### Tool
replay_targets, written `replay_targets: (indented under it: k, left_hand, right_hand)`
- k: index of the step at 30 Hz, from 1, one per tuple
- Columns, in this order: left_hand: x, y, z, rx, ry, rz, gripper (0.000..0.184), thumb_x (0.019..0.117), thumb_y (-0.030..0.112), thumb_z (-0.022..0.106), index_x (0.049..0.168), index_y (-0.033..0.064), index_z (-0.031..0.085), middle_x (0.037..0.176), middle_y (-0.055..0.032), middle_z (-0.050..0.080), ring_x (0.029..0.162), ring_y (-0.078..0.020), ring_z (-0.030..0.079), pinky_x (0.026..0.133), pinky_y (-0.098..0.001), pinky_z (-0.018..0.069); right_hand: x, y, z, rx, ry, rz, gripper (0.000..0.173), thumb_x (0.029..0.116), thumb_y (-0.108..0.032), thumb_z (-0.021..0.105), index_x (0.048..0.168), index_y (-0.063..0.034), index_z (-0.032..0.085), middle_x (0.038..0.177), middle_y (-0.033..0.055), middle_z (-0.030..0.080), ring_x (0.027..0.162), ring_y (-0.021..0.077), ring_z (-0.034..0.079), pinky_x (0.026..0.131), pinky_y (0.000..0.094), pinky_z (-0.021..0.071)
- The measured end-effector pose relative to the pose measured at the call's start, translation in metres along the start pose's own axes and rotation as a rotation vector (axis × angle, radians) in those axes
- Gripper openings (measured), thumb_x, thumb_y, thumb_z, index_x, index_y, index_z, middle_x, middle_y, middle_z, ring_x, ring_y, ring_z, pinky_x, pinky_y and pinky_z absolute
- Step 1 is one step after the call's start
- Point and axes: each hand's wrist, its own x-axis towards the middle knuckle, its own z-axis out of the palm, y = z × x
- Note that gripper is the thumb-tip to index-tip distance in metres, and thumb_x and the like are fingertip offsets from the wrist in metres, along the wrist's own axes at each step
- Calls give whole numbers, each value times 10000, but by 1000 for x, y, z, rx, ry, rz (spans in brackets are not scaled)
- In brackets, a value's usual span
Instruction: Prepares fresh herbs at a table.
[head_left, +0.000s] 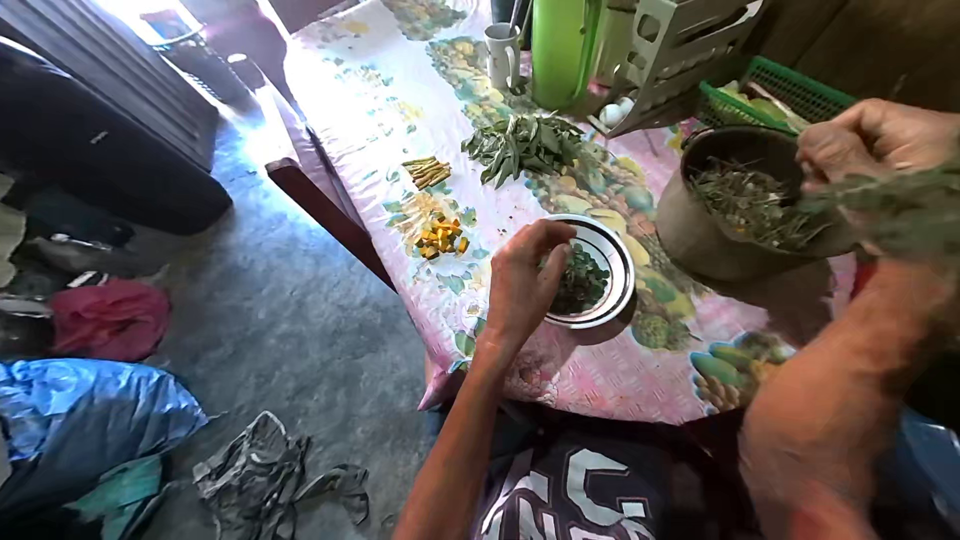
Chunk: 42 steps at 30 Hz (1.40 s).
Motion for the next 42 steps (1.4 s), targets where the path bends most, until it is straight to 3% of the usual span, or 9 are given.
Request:
replay_targets:
  k: [2, 5, 9, 12, 16, 20, 29, 35, 42]
  left_hand:
    - [0, -4, 7, 262, -34, 14, 183, 1031, 193, 602, 1104, 82, 729, 1020, -70, 712, 946, -194, 688, 863, -427, 576]
    - [0, -4, 19, 370, -2, 52, 202, 1019, 240, 620, 1013, 74, 734, 982, -98, 685, 957, -272, 654, 905, -481, 522]
    - [1, 5, 19, 168, -32, 36, 213, 1005, 216, 630, 1163, 103, 717, 1144, -46, 698, 1066, -175, 662, 923, -408, 563]
    - [4, 11, 16, -56, -55, -43, 249, 1000, 202, 635, 1219, 96, 691, 1178, -29, 714, 1102, -123, 680, 960, -376, 579]
    - [1, 7, 6, -408, -28, -72, 288, 975, 136, 654, 1248, 41, 653, 1184, -94, 702, 1052, -189, 700, 898, -373, 606]
    - [2, 8, -3, -591, 11, -211, 412, 925, 179, 715, 1311, 60, 633, 1219, -112, 692, 1056, -237, 698, 904, -407, 604]
    - [10, 10, -1, -1082, 159, -193, 576, 886, 195, 795, 1399, 99, 550, 1246, -125, 664, 1042, -221, 690, 906, -381, 591]
    - [13, 15, 7, -1047, 193, -126, 170, 948, 97, 710, 1113, 90, 670, 988, -70, 679, 795, -132, 666, 746, -288, 595]
    - [11, 21, 3, -1031, 204, -134, 245, 965, 87, 674, 1209, 77, 653, 1012, -80, 684, 792, -142, 679, 744, -312, 611]
  right_hand:
    - [1, 29, -24, -259, -187, 266, 242, 1016, -135, 589, 1152, 64, 607, 1015, 227, 632, 880, 254, 604, 807, 443, 505]
    - [14, 36, -26, -446, -407, 485, 253, 992, -168, 687, 1125, 48, 677, 1060, 321, 651, 1028, 501, 608, 879, 717, 434]
    - [33, 12, -11, -167, -509, 257, 177, 914, -169, 768, 1034, -60, 697, 887, 109, 664, 777, 239, 625, 721, 498, 529]
    - [43, -12, 15, 183, -622, -48, 198, 868, -163, 737, 1043, -76, 713, 922, 14, 686, 737, 79, 634, 656, 280, 565]
    - [30, -30, 59, 559, -629, -121, 53, 952, -69, 642, 999, -45, 638, 806, 29, 665, 553, 61, 563, 457, 189, 471]
    - [13, -36, 95, 651, -554, -42, 60, 996, -121, 603, 1005, -75, 640, 792, 29, 652, 532, 59, 518, 422, 175, 404]
    - [4, -28, 133, 940, -586, 2, 112, 975, -147, 631, 1068, -88, 656, 889, 41, 643, 559, 66, 533, 463, 197, 474]
    - [1, -25, 133, 983, -558, -44, 122, 971, -159, 636, 1073, -92, 642, 902, 33, 640, 646, 72, 586, 543, 205, 525]
    - [-1, -28, 136, 992, -579, -55, 142, 957, -76, 607, 1087, -26, 634, 958, 94, 667, 744, 155, 665, 644, 292, 605]
